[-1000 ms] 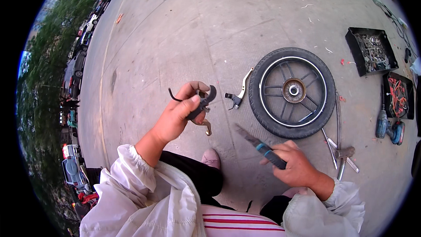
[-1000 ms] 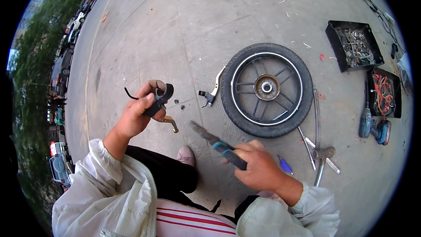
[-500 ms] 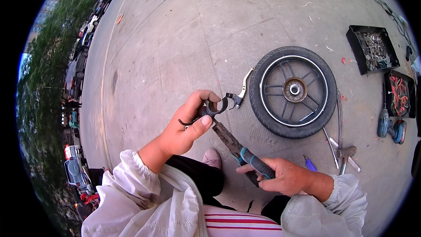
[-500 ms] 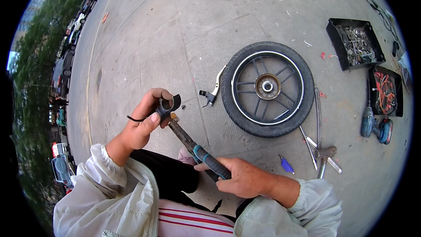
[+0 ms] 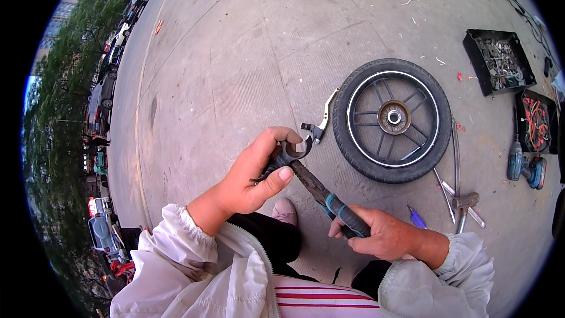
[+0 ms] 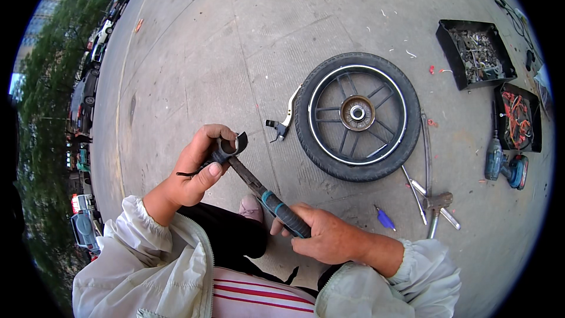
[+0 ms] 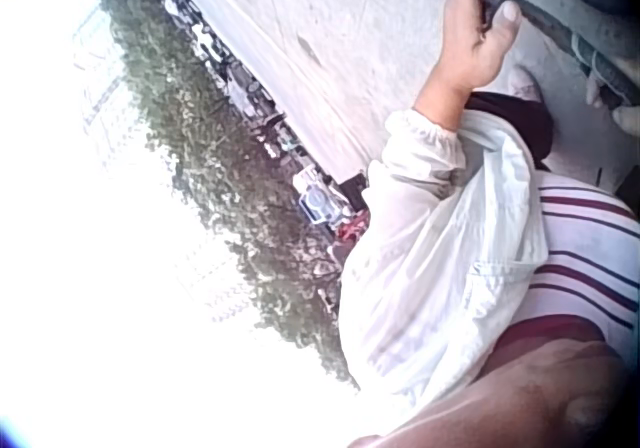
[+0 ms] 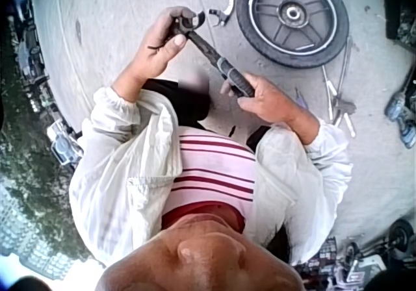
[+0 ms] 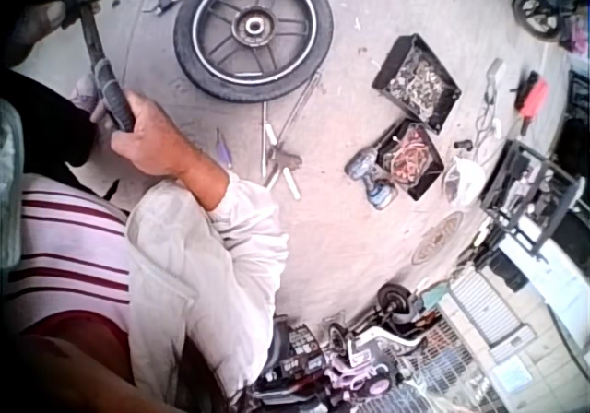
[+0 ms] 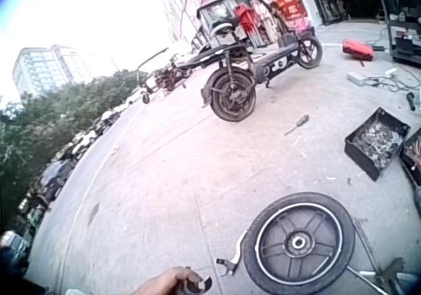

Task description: The person removes a brake lever assembly from an electric scooter using a screwdriver, then walks to a workbench area and continues disassembling the lever with a screwdriver and pliers. The person handles the brake lever, screwdriver, and pliers throughout the task.

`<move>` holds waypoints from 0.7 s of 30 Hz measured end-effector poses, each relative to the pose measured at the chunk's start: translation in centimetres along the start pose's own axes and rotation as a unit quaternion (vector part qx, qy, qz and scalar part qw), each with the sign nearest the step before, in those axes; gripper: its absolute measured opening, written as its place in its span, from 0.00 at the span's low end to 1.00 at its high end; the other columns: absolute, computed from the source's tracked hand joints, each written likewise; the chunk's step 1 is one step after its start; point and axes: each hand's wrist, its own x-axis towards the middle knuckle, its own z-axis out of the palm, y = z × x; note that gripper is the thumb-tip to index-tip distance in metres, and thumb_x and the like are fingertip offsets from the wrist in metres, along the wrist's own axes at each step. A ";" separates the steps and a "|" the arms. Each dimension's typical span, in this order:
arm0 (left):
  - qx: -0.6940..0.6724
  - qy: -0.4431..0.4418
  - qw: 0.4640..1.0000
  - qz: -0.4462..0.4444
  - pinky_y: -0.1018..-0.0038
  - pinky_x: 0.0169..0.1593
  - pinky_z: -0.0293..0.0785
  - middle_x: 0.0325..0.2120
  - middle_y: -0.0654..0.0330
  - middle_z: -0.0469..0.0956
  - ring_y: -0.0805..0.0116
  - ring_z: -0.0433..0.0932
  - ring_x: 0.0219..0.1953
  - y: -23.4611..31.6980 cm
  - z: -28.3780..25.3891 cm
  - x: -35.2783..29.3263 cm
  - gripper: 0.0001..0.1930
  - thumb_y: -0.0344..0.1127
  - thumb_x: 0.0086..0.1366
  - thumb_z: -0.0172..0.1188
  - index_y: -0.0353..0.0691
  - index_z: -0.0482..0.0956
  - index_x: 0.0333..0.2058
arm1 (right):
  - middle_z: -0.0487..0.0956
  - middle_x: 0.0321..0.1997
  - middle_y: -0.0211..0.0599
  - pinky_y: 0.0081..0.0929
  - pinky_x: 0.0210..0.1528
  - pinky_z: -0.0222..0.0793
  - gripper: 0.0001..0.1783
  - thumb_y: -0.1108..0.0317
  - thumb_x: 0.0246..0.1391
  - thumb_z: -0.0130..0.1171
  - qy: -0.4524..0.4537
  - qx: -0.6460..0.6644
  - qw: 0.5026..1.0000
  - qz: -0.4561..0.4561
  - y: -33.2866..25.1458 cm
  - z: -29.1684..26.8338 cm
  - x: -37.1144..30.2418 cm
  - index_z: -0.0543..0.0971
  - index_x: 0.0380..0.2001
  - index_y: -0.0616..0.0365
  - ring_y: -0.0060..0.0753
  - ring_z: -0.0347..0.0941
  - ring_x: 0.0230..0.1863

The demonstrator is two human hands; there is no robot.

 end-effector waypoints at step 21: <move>-0.209 0.135 0.904 -0.347 0.75 0.28 0.64 0.25 0.64 0.66 0.75 0.67 0.23 -1.3 2.4 1.1 0.09 0.38 0.69 0.50 0.39 0.66 0.41 | 0.75 0.38 0.48 0.40 0.38 0.69 0.24 0.70 0.46 0.59 0.248 -0.527 0.809 0.080 1.3 -0.9 2.0 0.68 0.49 0.59 0.45 0.75 0.41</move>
